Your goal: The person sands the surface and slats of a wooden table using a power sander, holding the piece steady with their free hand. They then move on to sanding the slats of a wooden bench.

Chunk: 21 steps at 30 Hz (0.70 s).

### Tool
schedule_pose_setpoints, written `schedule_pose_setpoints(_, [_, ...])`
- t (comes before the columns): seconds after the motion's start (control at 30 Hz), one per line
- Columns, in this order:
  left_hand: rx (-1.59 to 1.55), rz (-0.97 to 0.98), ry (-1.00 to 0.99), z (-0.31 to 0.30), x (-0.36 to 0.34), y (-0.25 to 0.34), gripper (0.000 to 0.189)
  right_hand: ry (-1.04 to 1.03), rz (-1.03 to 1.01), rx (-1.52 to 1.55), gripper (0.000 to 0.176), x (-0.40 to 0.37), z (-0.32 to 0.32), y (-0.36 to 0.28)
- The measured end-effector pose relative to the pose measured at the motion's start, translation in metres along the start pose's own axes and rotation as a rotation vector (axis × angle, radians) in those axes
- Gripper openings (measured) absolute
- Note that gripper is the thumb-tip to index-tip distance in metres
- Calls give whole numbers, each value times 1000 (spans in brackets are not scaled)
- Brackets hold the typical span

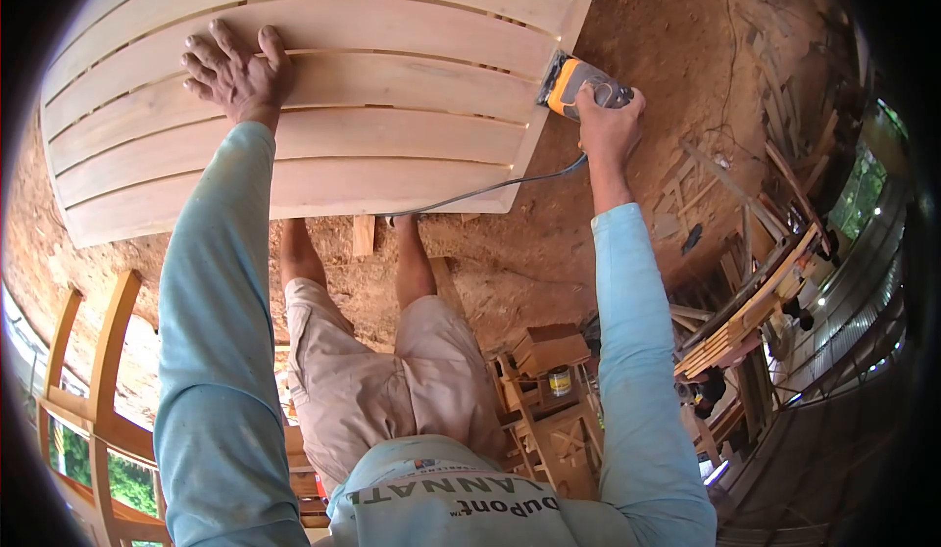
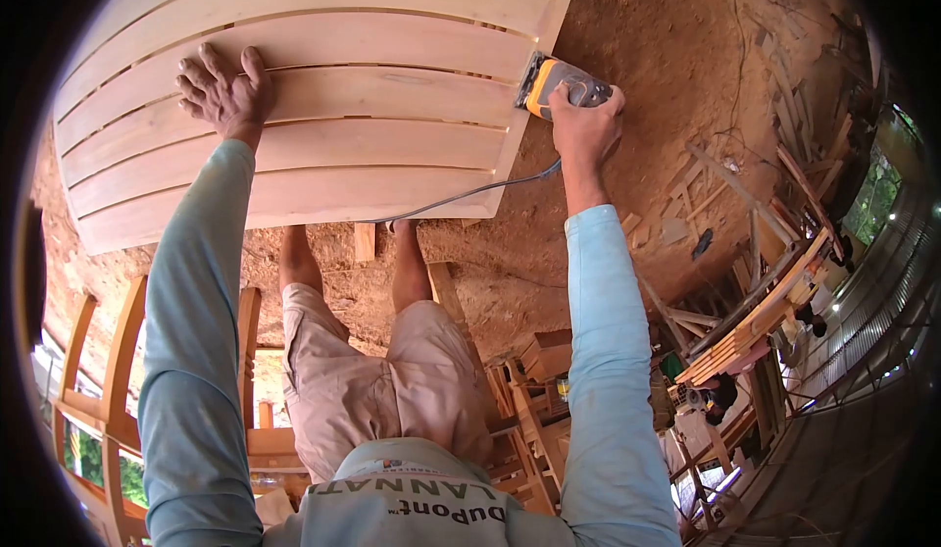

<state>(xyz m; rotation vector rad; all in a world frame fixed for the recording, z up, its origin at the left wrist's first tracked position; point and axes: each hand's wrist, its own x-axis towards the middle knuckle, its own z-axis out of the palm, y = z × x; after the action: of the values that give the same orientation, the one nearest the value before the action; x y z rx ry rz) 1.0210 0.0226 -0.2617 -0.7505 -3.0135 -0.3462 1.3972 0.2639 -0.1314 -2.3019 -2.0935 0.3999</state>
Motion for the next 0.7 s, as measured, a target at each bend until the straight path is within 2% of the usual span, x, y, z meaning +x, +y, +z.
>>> schedule_pose_setpoints(0.3, [-19,-11,-3,-3,1,2,91,45,-251,1,72,-57,4,42])
schedule_pose_setpoints(0.57, [1,-14,-7,-5,2,5,90,10,-204,-19,75,-119,2,76])
schedule_pose_setpoints(0.7, [25,-10,-12,-3,2,3,90,8,-98,-28,75,-107,5,64])
